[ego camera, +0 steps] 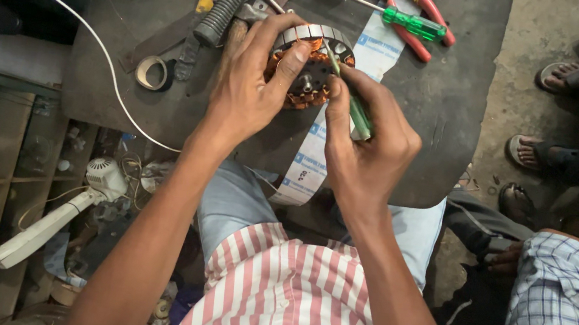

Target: The person winds copper wire around a motor stator by hand, securing the coil with tape and using a screwdriver to adjust the winding. The task involves precise hand movements and tool use to assemble the motor component.

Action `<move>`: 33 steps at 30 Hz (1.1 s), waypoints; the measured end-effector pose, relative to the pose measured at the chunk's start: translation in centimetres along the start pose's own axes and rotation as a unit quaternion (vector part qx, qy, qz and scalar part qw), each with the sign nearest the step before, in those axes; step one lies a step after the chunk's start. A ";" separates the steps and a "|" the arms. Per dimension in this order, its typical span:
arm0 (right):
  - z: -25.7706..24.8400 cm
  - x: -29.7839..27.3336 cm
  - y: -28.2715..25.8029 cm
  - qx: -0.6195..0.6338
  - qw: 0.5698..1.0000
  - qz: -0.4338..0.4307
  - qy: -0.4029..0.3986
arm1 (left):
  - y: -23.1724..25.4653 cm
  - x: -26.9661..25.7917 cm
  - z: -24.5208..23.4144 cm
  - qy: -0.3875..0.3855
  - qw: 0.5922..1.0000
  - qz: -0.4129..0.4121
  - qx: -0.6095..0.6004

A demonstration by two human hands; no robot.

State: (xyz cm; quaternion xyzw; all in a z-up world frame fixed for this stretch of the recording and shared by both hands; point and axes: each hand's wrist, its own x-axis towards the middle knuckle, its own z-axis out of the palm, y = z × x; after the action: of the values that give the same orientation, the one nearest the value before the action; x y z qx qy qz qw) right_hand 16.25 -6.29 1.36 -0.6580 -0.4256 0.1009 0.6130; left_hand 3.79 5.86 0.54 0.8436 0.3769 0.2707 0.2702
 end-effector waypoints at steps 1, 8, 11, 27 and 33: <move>0.1 0.0 0.0 0.001 1.000 -0.003 0.002 | 0.0 0.0 0.0 0.002 1.000 0.005 0.009; 0.4 -0.5 0.5 -0.009 0.999 -0.035 0.007 | -0.1 0.1 0.2 -0.014 0.996 -0.024 -0.083; 0.7 -0.7 0.7 -0.001 0.999 -0.036 0.005 | -0.2 -0.1 0.1 -0.019 0.997 -0.027 -0.067; -0.1 -0.1 0.0 -0.045 0.994 -0.086 -0.042 | -0.5 -0.5 0.0 -0.014 0.996 0.008 -0.084; -0.7 -0.1 0.0 -0.040 0.997 -0.046 -0.048 | -0.4 -0.4 0.0 -0.021 0.996 0.001 -0.086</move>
State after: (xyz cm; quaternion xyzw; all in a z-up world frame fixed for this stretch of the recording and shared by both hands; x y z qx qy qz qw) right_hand 16.66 -6.80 1.48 -0.6561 -0.4885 0.0865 0.5687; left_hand 3.36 5.73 0.17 0.8228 0.3459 0.2847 0.3496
